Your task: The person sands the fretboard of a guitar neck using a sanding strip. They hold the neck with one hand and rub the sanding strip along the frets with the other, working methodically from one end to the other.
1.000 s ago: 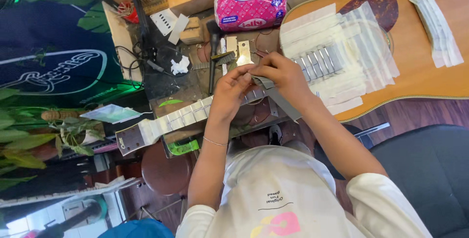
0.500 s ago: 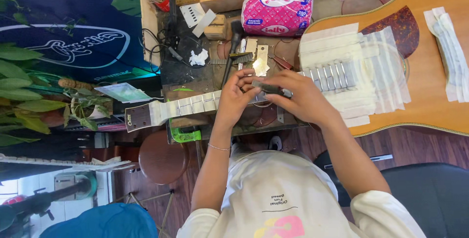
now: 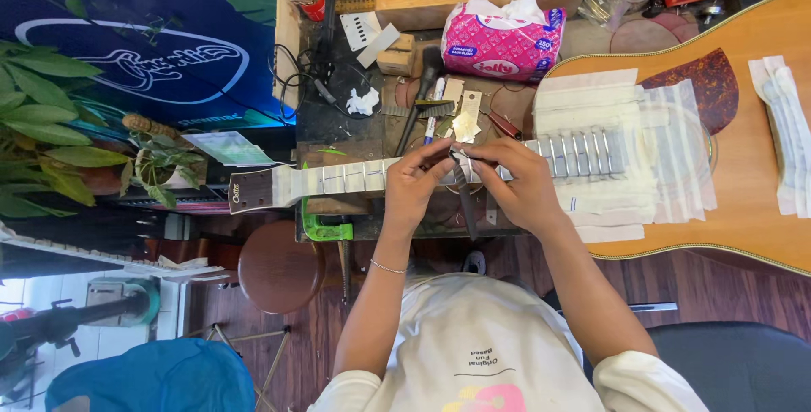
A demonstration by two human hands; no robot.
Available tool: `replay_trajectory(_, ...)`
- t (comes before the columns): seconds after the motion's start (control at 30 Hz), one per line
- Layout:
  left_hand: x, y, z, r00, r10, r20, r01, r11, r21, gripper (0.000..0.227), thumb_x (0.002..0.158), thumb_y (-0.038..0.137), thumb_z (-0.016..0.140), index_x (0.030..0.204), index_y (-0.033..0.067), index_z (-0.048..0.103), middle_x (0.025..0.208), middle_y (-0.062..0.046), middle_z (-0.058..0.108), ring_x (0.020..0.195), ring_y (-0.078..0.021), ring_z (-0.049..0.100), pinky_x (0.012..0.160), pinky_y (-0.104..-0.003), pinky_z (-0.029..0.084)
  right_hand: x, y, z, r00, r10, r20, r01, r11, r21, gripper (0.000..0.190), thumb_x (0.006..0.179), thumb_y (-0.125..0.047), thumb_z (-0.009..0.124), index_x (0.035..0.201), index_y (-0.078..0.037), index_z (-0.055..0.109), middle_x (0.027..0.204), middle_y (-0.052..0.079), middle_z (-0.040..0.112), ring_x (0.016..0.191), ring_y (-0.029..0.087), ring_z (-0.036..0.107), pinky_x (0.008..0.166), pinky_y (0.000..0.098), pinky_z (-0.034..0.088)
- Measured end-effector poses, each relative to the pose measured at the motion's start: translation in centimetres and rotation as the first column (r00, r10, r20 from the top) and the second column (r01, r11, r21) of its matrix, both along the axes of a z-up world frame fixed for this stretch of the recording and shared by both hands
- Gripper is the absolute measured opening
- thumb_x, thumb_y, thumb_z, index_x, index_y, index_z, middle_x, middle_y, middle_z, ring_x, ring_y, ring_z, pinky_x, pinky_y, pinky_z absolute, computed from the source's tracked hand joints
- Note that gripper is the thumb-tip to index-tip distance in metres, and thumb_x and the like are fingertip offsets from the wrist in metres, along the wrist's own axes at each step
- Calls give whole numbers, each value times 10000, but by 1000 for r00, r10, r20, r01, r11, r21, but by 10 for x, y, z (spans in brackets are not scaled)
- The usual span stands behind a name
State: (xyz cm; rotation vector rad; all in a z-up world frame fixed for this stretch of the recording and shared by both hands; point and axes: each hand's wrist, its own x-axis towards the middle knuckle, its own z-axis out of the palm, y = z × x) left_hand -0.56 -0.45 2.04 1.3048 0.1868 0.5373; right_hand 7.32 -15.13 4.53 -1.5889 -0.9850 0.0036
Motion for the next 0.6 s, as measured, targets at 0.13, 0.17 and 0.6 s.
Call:
replay_trajectory(0.13, 0, -2, -3, 999, 32, -18, -32, 999, -23, 285, 779, 49, 718, 1046, -16, 640, 911, -149, 686, 840, -117, 630, 764, -254, 525, -3, 1, 6, 1000, 12, -28, -12, 1000, 4, 177, 856, -46, 612, 1021, -35, 676, 843, 127, 643, 694, 216, 617, 621, 325, 494)
replay_trajectory(0.17, -1, -2, -3, 999, 38, -32, -38, 999, -19, 260, 790, 62, 710, 1029, -17, 645, 888, -144, 687, 822, -104, 619, 753, -245, 525, -3, 1, 7, 1000, 18, -23, -18, 1000, 3, 194, 852, -42, 615, 1039, -27, 667, 840, 138, 635, 681, 214, 607, 608, 331, 490)
replay_trajectory(0.6, 0, -17, 13, 998, 62, 11, -62, 998, -28, 210, 776, 39, 703, 974, -25, 668, 932, -178, 689, 881, -125, 611, 782, -279, 525, -10, -6, -2, 998, 30, -63, -32, 999, -28, 289, 815, -40, 608, 1098, -60, 664, 821, 135, 618, 562, 187, 574, 484, 286, 458)
